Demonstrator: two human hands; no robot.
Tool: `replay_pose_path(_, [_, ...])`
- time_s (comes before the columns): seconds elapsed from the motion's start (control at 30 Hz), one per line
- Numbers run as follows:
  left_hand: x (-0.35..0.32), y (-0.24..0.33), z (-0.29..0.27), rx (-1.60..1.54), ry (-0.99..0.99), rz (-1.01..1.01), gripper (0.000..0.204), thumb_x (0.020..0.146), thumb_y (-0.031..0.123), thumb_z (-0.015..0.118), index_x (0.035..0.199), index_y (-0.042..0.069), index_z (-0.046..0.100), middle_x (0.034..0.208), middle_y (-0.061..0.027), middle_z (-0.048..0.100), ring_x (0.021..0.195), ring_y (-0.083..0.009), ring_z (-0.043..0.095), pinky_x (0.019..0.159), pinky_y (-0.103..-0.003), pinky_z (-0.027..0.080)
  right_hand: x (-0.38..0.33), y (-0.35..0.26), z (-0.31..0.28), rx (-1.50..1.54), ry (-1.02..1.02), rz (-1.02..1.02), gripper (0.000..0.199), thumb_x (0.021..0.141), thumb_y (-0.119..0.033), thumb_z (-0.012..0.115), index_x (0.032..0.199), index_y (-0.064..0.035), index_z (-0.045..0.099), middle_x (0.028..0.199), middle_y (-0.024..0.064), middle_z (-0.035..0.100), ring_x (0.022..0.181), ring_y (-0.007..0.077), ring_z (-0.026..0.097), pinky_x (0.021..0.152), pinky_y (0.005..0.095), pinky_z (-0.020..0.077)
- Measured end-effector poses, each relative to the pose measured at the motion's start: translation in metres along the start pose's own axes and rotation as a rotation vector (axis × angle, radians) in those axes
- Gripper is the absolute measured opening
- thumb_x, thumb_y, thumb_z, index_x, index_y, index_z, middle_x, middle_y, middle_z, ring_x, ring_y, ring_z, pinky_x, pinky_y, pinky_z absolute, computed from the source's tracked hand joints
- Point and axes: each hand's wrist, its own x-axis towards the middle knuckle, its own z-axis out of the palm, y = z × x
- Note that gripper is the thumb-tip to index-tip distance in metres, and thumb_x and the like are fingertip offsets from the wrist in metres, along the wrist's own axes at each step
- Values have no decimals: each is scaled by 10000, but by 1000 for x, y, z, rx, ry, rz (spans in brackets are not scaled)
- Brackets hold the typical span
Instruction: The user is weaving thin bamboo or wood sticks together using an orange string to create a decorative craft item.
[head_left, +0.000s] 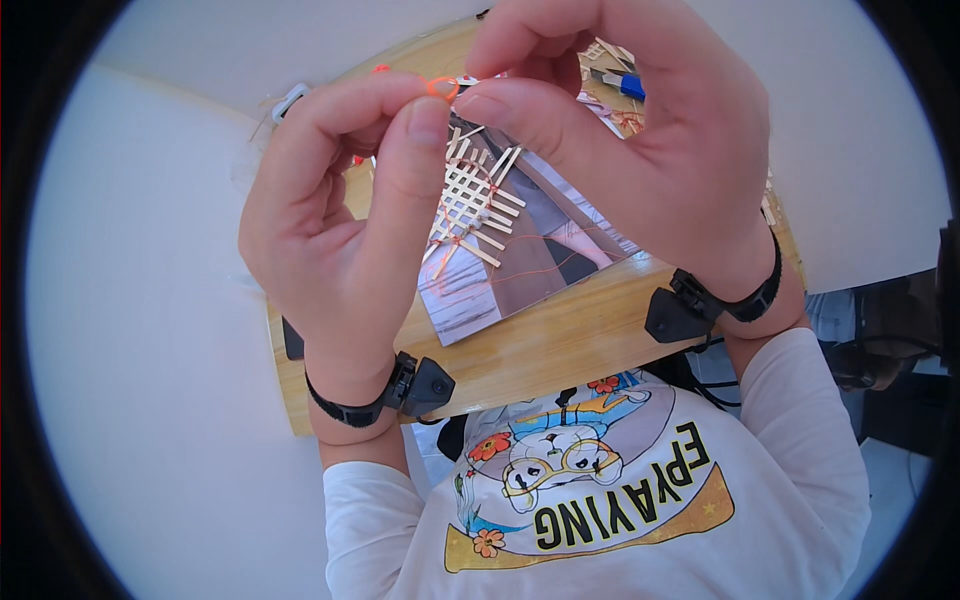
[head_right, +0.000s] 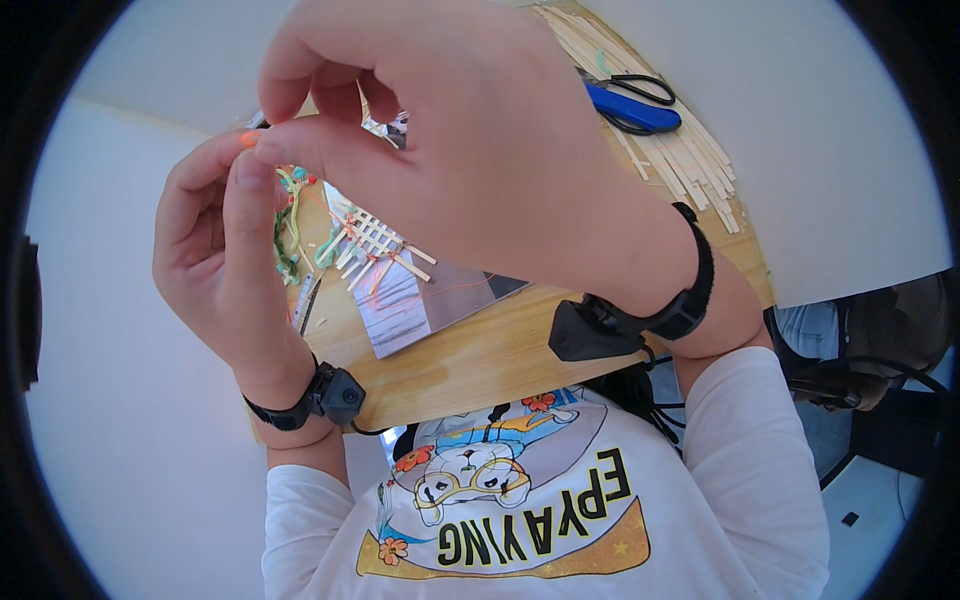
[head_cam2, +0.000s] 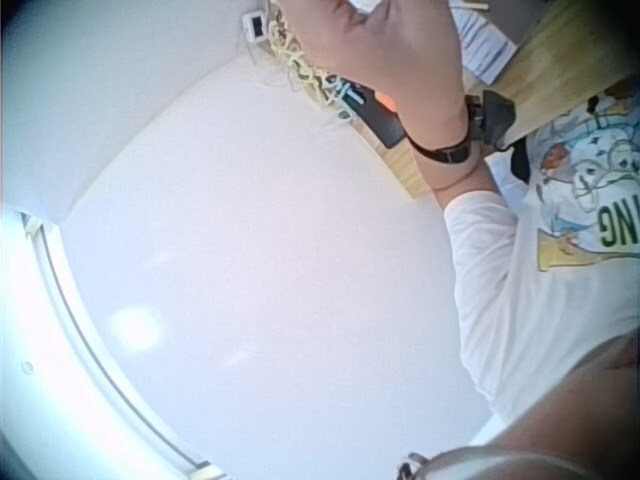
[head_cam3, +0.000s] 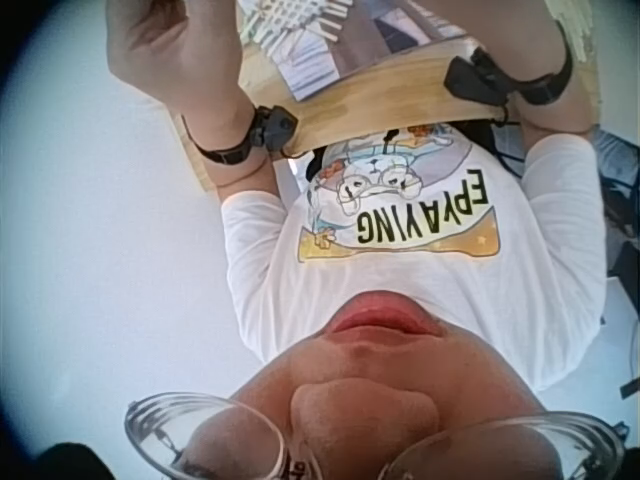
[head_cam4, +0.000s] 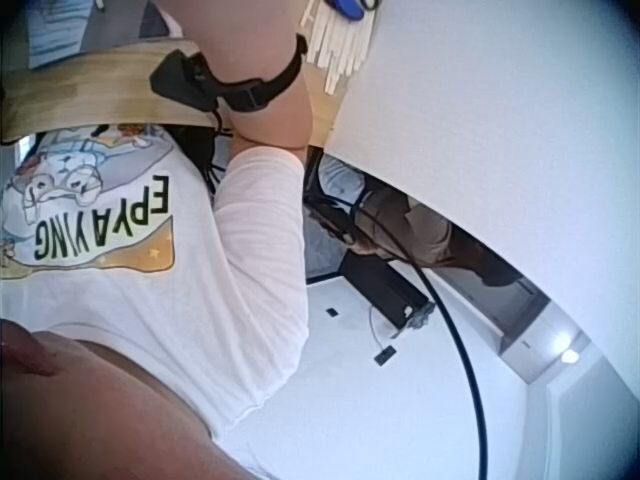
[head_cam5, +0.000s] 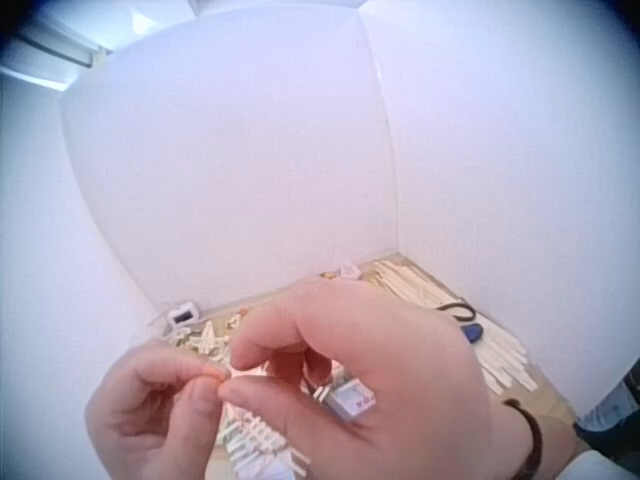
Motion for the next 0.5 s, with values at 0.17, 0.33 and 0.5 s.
replay_pose_path(0.17, [2,0,0,12,4,28,121,840,65,616,917,-28,603,805,-41,625,682,-45,536,624,-150,416,3,4,-3,-61,7,-30,133,830,-120,604,882,3,605,712,27,566,654,83,512,600,198,418])
replay_pose_path(0.33, [2,-2,-1,22,0,28,114,841,54,613,917,-30,602,824,-54,633,690,-54,544,631,-153,422,0,4,-7,-116,10,-61,127,830,-112,602,882,4,603,714,29,568,656,84,516,602,197,419])
replay_pose_path(0.5, [1,-2,0,49,-55,32,90,836,14,609,906,-41,601,849,-65,633,721,-73,559,667,-164,429,4,-1,-1,-174,15,-93,121,831,-105,599,883,4,600,716,32,570,657,86,519,603,196,420])
